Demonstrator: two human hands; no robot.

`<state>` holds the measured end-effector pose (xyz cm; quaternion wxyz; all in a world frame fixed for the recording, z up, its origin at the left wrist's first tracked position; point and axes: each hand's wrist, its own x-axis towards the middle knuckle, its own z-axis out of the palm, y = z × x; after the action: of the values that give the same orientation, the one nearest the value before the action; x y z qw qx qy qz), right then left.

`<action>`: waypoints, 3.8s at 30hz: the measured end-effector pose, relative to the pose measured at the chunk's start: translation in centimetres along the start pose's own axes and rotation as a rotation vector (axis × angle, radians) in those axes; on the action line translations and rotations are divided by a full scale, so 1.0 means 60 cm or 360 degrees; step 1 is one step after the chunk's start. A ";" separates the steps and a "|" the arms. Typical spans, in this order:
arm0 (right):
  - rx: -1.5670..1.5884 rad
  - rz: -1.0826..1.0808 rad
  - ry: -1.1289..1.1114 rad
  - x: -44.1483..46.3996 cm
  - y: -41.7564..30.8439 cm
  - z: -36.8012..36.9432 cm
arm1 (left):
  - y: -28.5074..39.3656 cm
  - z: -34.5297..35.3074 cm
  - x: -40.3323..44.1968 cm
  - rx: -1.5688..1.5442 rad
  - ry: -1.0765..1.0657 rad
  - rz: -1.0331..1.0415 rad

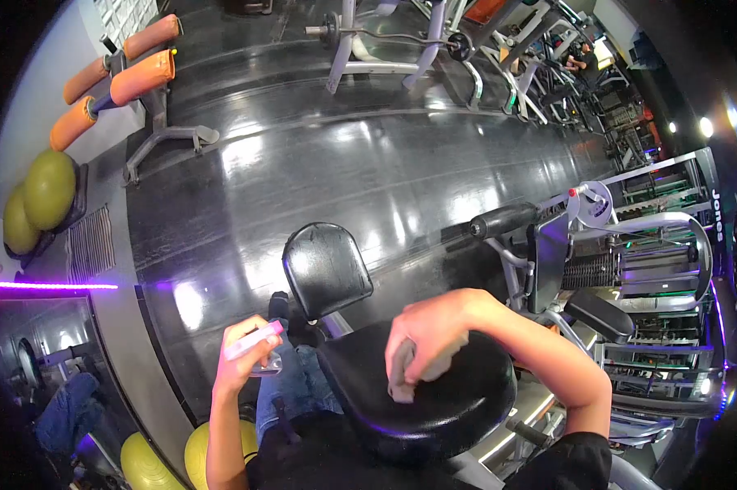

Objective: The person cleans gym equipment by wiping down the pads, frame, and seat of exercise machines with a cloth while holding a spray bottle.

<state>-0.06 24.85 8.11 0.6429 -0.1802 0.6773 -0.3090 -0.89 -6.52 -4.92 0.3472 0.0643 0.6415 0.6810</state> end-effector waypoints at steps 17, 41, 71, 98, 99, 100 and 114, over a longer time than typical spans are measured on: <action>0.0037 -0.0235 -0.0455 0.079 -0.034 -0.021 | -0.009 -0.041 0.010 -0.0075 0.0130 -0.0090; 0.0251 -0.0369 -0.0197 0.147 0.057 0.012 | -0.004 -0.040 0.075 0.0016 -0.0017 -0.0238; 0.0207 0.0152 0.0617 0.087 0.220 0.052 | 0.008 0.010 0.138 0.0269 -0.0361 -0.0379; 0.0815 0.0020 0.0500 -0.108 0.210 0.078 | -0.008 0.040 0.158 0.0254 -0.0464 -0.0468; 0.0829 0.0105 0.0521 -0.105 0.215 0.078 | -0.009 0.042 0.159 0.0261 -0.0472 -0.0471; 0.0843 0.0191 0.0542 -0.101 0.221 0.079 | -0.011 0.043 0.160 0.0269 -0.0480 -0.0474; 0.0265 0.0476 0.0840 0.101 0.358 0.085 | -0.024 0.036 0.152 0.0246 -0.0524 -0.0508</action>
<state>7.59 36.00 -10.34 0.4957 0.0612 0.8121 -0.3016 -6.02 0.21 -9.13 0.5445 0.0986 0.6285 0.5467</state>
